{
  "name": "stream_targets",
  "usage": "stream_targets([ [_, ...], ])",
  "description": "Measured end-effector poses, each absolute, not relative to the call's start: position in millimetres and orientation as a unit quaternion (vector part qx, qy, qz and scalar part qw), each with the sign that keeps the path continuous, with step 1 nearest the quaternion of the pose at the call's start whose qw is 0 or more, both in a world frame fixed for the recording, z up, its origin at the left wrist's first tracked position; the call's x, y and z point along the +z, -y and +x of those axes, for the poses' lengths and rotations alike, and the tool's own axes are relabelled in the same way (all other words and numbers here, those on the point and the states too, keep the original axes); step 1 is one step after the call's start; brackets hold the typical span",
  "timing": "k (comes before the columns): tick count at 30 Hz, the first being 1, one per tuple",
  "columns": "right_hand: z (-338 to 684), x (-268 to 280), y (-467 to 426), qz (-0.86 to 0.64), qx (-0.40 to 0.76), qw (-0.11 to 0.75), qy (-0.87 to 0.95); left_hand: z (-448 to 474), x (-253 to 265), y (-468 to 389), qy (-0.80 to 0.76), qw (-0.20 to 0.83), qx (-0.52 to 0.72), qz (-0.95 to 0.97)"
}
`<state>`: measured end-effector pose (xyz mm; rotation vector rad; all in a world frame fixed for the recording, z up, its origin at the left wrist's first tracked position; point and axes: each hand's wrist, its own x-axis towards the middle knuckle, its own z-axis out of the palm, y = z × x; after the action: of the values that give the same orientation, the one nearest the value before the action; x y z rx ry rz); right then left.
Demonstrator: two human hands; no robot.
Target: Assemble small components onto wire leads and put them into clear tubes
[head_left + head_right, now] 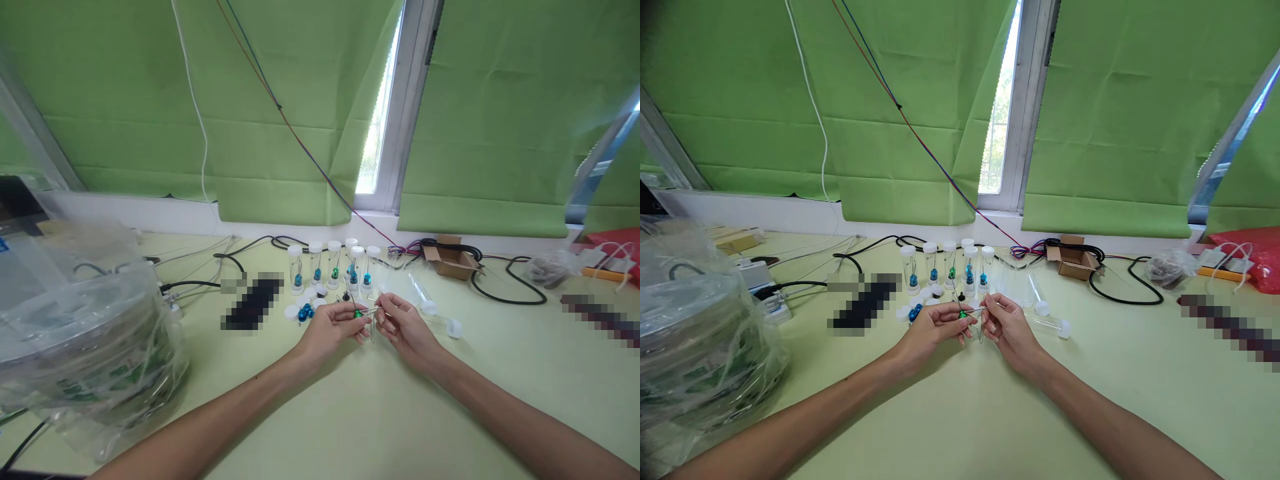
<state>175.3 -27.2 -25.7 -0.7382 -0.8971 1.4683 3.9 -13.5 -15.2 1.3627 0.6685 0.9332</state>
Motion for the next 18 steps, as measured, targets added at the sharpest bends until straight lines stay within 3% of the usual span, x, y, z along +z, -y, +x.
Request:
stream_targets([
  [9, 173.6, -20.8, 28.8, -0.319, 0.639, 0.598, 0.365, 5.2, -10.7, 15.9, -0.303, 0.522, 0.433, 0.669],
  [18, 171.9, -18.6, 29.6, -0.317, 0.639, 0.604, 0.356, 5.6, -15.4, 16.0, -0.301, 0.501, 0.444, 0.679],
])
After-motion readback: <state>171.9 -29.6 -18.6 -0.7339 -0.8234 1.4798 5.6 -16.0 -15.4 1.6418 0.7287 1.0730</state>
